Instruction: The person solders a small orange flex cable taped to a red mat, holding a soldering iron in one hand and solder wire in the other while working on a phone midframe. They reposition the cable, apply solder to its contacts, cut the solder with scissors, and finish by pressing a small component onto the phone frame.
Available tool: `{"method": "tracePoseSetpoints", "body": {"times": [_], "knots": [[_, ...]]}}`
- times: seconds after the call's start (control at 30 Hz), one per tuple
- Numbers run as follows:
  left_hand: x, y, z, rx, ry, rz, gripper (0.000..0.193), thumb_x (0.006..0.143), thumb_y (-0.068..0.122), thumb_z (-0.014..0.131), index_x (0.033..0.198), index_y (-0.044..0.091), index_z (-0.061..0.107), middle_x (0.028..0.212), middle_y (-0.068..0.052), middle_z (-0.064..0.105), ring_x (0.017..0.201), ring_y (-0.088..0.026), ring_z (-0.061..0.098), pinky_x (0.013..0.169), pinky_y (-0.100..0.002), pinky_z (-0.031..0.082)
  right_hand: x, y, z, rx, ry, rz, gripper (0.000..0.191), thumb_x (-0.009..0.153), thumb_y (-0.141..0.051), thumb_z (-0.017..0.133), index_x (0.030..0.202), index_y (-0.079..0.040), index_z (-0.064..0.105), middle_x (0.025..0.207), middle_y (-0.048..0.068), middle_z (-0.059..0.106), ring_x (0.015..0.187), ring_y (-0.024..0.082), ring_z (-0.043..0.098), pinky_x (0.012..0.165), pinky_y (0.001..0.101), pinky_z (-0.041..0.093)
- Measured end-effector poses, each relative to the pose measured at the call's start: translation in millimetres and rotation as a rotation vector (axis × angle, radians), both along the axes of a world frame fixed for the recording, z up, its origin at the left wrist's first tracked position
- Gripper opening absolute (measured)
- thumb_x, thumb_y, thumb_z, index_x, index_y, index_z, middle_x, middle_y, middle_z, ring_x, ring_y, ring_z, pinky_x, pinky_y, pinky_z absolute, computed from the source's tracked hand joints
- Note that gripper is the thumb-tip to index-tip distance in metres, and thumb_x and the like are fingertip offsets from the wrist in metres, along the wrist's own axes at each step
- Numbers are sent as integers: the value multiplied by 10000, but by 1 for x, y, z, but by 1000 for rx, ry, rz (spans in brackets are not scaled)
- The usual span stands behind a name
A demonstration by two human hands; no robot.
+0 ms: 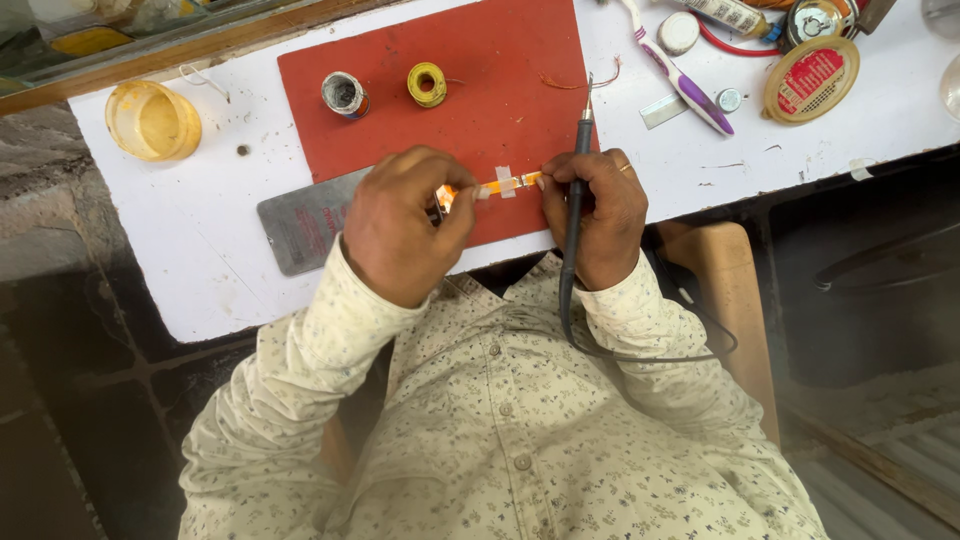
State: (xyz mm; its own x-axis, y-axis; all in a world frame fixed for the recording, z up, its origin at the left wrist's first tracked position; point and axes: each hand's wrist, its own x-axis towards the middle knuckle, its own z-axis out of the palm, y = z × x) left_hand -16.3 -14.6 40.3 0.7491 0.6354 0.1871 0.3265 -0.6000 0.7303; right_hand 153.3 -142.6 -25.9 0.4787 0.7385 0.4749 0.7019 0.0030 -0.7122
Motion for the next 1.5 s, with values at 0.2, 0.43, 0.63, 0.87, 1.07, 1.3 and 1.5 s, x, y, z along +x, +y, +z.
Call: {"method": "tracePoseSetpoints", "body": {"times": [0.2,0.43,0.63,0.87,1.07,1.3,1.5], "knots": [[36,30,-12,-287,107,-196,122,856,159,734,864,37,737,814,-102,722,631,-229,658,592,-376,520,-1,0,3,-22,-3,-7,283,889,97,793,1017,-40,581,977,84,732,843,224,617,709,318,521],[88,51,-27,-289,483,-351,140,847,135,666,764,31,712,729,-101,727,731,-236,739,728,-389,567,-1,0,3,-3,29,4,277,896,113,769,1027,-28,569,992,100,727,865,246,647,740,335,538],[98,45,-27,-154,540,-415,164,842,145,677,759,4,690,798,-158,687,781,-308,695,718,-446,549,0,0,8,-12,-12,20,269,888,138,730,1046,-24,585,1001,118,730,886,276,657,770,364,549],[99,44,-24,-223,632,-448,194,885,190,668,788,25,700,775,-140,706,773,-267,715,738,-423,557,6,-3,13,-55,-22,81,265,890,170,619,1084,-5,576,1020,146,715,905,287,701,801,363,582],[97,40,-24,-298,559,-397,211,872,238,719,790,44,703,829,-114,707,816,-244,698,732,-413,541,13,-5,13,-61,25,129,268,883,175,566,1092,8,564,1022,165,706,897,282,714,804,366,586],[88,36,-34,-152,367,-377,161,843,167,747,771,27,711,890,-126,693,876,-284,682,754,-429,546,14,-8,11,-90,76,122,228,899,161,568,1057,-2,554,1032,156,728,887,268,712,808,356,581],[86,35,-34,-117,349,-353,131,836,157,753,783,40,731,893,-110,697,899,-277,679,789,-427,542,13,-7,11,-77,64,118,228,891,164,559,1049,0,551,1025,162,737,874,271,707,806,358,580]]}}
